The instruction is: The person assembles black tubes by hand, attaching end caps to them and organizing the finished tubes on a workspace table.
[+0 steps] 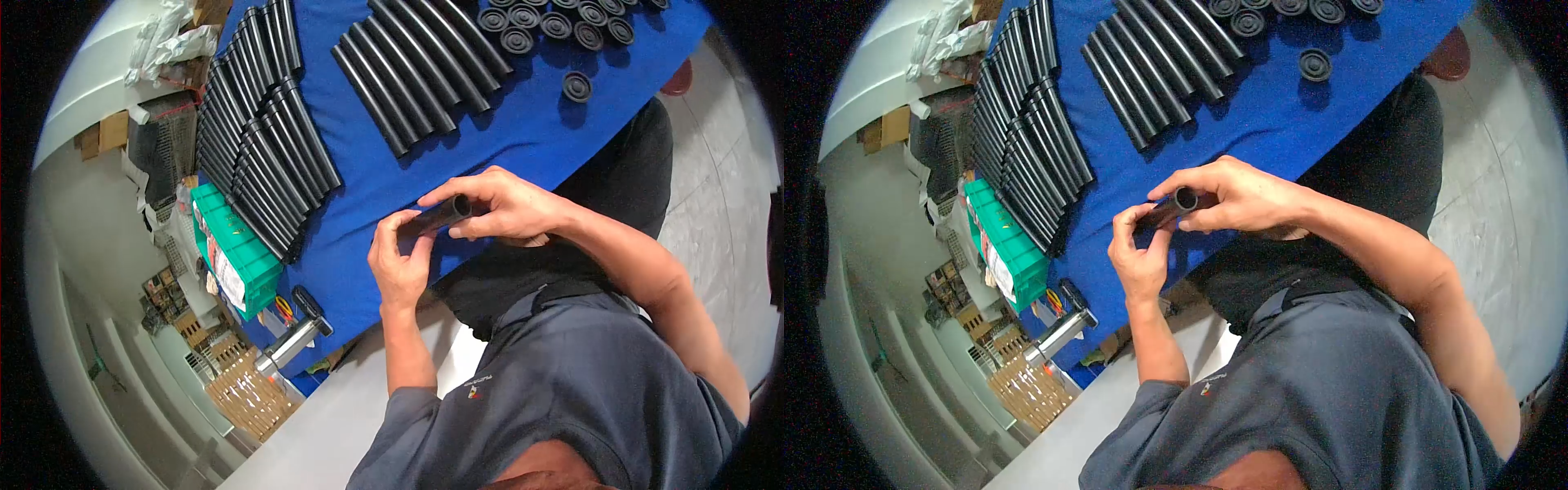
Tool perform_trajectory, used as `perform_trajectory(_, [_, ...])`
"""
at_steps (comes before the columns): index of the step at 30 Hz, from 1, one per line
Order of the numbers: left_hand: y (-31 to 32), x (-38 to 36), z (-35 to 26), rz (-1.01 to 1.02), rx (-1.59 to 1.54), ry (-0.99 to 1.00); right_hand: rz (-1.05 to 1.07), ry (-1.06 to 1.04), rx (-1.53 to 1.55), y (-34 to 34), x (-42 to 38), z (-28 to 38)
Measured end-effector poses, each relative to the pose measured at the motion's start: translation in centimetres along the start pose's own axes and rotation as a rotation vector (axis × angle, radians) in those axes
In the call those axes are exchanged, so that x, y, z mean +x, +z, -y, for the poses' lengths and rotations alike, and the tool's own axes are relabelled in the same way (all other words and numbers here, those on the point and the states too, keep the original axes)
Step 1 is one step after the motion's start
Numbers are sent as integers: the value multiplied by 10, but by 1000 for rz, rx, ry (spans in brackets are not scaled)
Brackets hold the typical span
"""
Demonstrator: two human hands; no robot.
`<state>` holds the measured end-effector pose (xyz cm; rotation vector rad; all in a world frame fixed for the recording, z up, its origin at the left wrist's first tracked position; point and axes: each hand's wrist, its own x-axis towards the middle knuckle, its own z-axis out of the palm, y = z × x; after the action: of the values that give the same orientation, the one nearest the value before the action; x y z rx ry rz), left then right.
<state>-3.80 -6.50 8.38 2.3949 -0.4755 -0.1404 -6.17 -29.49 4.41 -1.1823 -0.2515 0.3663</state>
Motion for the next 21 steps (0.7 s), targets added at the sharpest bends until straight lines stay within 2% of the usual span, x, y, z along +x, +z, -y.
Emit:
perform_trajectory(4, [-12, 2, -9, 125, -73, -49, -13, -84, 132, 3, 1, -11])
perform_trajectory(5, [-17, 3, -9, 149, -45, 7, -27, -125, 141, 5, 3, -14])
perform_trajectory(11, [-26, 6, -7, 250, 7, 68, -18, -50, -47, -2, 2, -3])
perform_trajectory(14, [-21, 8, -4, 230, -110, -28, -58, 33, 85, 0, 3, -4])
perform_trajectory(17, [-11, 4, 1, 147, -247, -200, -74, -8, 84, 1, 4, -11])
perform_trajectory(21, [-18, 5, 17, 242, -215, -249, -62, 57, 147, 1, 5, -11])
